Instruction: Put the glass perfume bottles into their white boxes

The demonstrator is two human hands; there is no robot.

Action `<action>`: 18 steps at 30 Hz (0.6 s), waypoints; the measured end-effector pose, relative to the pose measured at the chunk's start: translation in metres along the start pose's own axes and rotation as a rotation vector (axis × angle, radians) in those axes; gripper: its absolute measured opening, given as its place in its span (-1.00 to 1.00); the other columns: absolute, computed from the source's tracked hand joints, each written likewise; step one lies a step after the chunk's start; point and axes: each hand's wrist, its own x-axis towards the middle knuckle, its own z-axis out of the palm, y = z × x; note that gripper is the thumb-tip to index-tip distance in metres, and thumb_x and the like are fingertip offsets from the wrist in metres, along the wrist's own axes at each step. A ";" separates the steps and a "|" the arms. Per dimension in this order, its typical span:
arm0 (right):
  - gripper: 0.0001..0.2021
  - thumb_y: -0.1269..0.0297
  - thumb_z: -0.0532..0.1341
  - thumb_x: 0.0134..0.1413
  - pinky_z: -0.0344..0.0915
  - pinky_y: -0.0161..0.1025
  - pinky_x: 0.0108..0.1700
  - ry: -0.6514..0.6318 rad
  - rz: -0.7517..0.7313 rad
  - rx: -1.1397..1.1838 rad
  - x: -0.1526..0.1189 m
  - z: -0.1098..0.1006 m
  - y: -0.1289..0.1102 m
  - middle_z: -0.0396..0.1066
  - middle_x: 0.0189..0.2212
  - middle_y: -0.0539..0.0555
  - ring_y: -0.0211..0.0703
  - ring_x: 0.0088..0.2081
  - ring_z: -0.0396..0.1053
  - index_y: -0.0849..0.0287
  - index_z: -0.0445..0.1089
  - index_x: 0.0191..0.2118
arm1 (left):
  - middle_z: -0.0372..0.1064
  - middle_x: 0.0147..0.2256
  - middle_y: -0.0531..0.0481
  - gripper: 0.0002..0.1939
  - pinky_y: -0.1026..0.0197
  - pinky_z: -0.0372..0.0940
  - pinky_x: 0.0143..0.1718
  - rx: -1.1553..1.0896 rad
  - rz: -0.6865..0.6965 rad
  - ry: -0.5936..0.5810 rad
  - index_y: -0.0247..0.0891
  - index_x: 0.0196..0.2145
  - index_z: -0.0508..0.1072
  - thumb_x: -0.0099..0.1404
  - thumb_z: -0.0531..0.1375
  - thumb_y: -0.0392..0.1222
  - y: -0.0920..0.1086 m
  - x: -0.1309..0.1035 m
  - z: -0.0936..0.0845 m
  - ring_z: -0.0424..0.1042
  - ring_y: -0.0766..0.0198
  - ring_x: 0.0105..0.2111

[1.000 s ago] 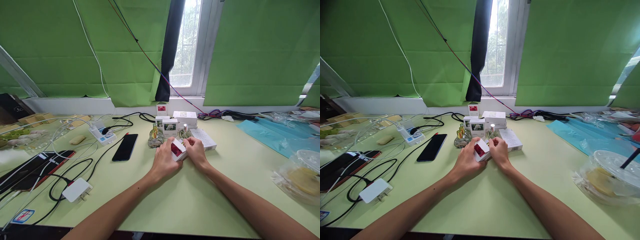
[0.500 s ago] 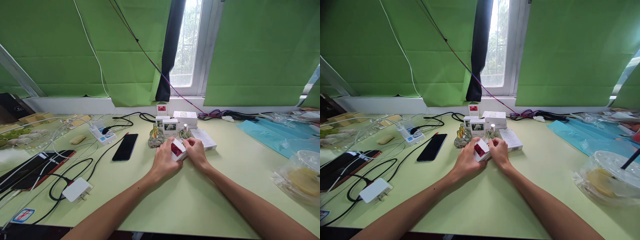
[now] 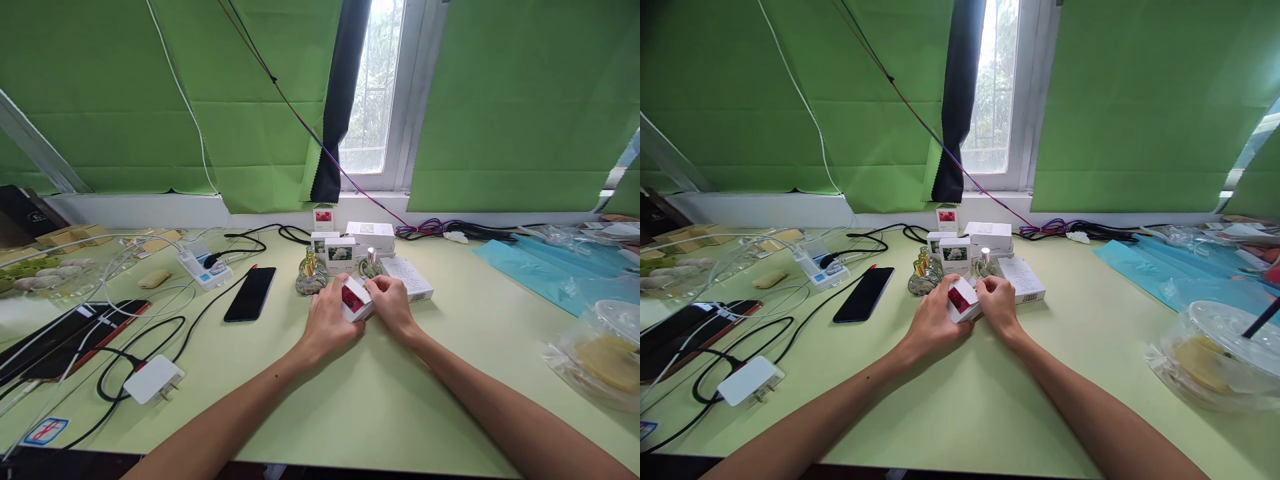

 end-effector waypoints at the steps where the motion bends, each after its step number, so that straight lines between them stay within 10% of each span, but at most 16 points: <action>1: -0.69 0.04 0.18 -0.04 0.22 -0.19 -0.36 0.000 0.000 0.001 0.000 0.000 0.000 0.48 -0.55 0.09 -0.09 -0.45 0.35 0.18 0.46 -0.54 | 0.43 -0.05 -0.07 -0.25 -0.02 0.24 0.00 0.000 0.002 0.000 -0.09 0.13 0.20 -0.03 0.33 -0.20 0.000 0.000 0.000 0.42 -0.02 -0.06; 18: -0.67 0.04 0.18 -0.04 0.12 -0.24 -0.41 -0.025 -0.008 -0.035 -0.001 -0.002 -0.003 0.37 -0.62 0.04 -0.16 -0.49 0.24 0.19 0.45 -0.58 | 0.43 -0.06 -0.06 -0.25 0.00 0.24 -0.03 0.010 -0.004 0.006 -0.09 0.13 0.19 -0.03 0.33 -0.20 -0.001 -0.001 0.001 0.42 -0.02 -0.07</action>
